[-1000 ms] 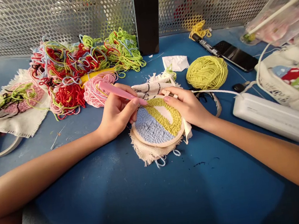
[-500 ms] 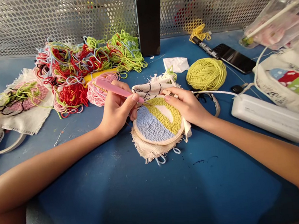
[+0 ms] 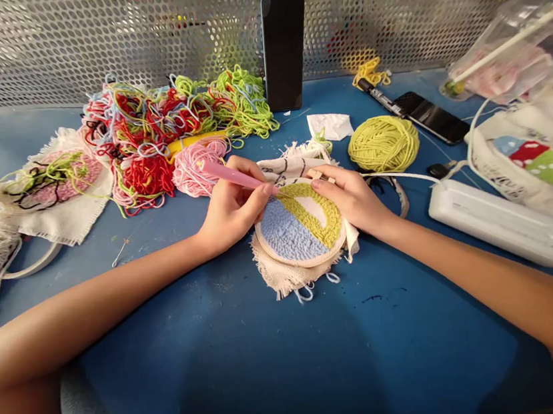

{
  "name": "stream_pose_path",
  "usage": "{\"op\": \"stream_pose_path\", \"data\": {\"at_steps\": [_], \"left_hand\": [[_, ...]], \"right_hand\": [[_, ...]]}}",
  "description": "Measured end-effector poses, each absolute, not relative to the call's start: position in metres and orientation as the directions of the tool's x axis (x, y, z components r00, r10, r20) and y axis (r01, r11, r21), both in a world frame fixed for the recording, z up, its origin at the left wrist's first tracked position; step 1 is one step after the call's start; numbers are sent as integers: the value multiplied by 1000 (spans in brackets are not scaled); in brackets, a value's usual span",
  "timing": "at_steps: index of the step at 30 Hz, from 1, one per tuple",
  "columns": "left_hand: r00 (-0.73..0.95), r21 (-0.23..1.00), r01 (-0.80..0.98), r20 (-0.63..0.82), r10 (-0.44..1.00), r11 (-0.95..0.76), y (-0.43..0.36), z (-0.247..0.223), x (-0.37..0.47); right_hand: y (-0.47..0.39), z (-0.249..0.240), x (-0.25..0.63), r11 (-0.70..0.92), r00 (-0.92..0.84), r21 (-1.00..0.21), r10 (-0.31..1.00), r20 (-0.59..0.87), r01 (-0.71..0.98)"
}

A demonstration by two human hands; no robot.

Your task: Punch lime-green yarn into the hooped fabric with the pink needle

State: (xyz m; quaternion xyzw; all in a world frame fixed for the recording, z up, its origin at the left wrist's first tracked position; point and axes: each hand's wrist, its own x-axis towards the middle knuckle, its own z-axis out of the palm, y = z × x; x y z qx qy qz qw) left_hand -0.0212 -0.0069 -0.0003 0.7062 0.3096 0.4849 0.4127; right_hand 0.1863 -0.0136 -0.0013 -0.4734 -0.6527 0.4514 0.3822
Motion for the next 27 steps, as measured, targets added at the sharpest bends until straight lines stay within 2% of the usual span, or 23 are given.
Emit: {"op": "stream_pose_path", "data": {"at_steps": [4, 11, 18, 22, 27], "left_hand": [[383, 822, 153, 462, 800, -549, -7, 0, -22], [425, 767, 170, 510, 748, -619, -6, 0, -21], [575, 580, 273, 541, 614, -767, -8, 1, -16], [535, 608, 280, 543, 647, -743, -8, 2, -16], [494, 744, 202, 484, 722, -636, -6, 6, -21]], "right_hand": [[-14, 0, 186, 146, -244, -952, 967, 79, 269], [-15, 1, 187, 189, -261, -944, 958, 117, 270], [-15, -4, 187, 226, -253, -946, 953, 165, 235], [-12, -7, 189, 248, -267, -930, 948, 175, 270], [-10, -5, 189, 275, -309, -907, 935, 174, 319]]}}
